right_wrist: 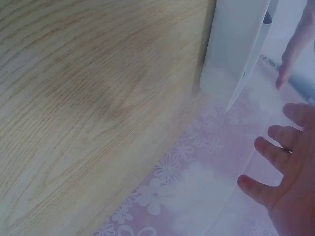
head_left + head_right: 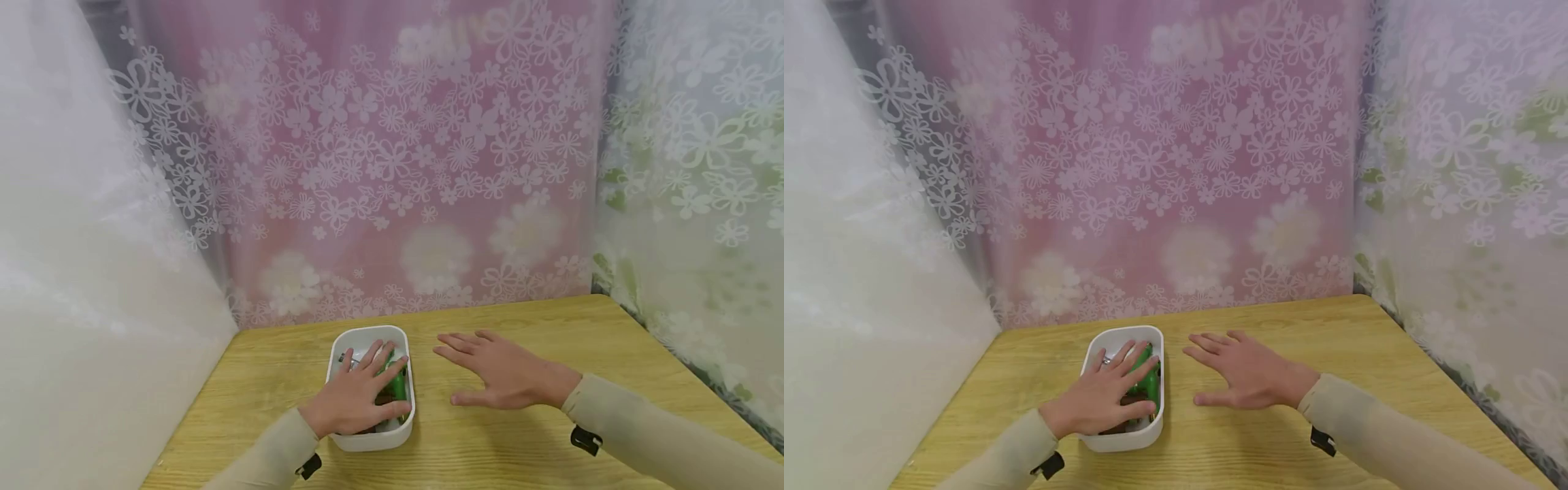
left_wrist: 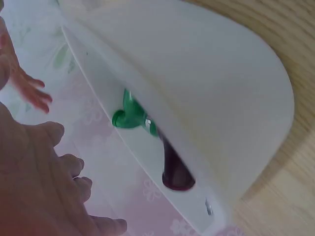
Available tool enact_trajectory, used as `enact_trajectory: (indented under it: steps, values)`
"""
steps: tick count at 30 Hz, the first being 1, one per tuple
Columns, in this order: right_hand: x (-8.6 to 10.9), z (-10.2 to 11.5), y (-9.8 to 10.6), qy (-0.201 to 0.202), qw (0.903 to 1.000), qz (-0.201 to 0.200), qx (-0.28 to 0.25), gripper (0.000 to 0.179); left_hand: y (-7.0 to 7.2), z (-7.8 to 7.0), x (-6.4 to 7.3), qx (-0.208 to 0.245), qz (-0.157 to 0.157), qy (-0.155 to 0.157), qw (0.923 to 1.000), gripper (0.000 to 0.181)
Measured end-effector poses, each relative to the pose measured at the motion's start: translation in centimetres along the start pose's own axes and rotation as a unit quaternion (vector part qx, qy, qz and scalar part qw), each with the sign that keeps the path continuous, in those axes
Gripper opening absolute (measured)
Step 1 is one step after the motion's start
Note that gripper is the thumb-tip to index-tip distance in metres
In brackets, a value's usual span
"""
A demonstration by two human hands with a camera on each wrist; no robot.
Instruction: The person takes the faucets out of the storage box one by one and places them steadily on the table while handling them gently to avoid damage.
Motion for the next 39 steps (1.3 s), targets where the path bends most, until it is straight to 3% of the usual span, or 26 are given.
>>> enact_trajectory:
  steps: [7,10,14,19,25,29,34,39]
  values:
    - [-0.5,-0.1,0.8,-0.002,0.9992,-0.032,0.023,0.069,2.2,2.5,1.1,0.047,-0.069,0.038,0.9958,0.077]
    - [-0.6,-0.1,1.0,0.005,0.9986,-0.042,0.032,0.066,3.1,3.8,1.6,0.065,-0.112,0.068,0.9893,0.072]
    - [-0.6,0.2,1.1,0.023,0.9966,-0.064,0.047,0.060,3.9,5.6,2.4,0.064,-0.169,0.108,0.9777,0.047]
    - [-0.5,0.5,1.1,0.034,0.9956,-0.066,0.058,0.056,4.0,7.8,3.2,0.043,-0.209,0.141,0.9668,0.036]
    - [-0.6,0.7,1.0,0.035,0.9963,-0.054,0.056,0.054,2.9,10.3,3.8,0.040,-0.207,0.186,0.9597,0.040]
    - [-0.6,0.7,1.0,0.036,0.9963,-0.057,0.053,0.054,1.7,11.6,3.8,0.030,-0.189,0.206,0.9597,0.048]
    - [-0.6,0.7,1.1,0.035,0.9964,-0.061,0.048,0.054,0.3,12.5,3.4,0.015,-0.169,0.214,0.9621,0.059]
    - [-0.6,0.5,1.0,0.026,0.9972,-0.051,0.048,0.054,-0.5,12.4,3.2,0.012,-0.160,0.206,0.9653,0.059]
Point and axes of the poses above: each hand's wrist, its own x-axis away from the middle knuckle, its own y-axis out of the back of the hand, z = x × y, the point moved 8 cm from there along -x, towards the middle knuckle, and after that the axes turned 10 degrees about -y, right-handed, at the moved point
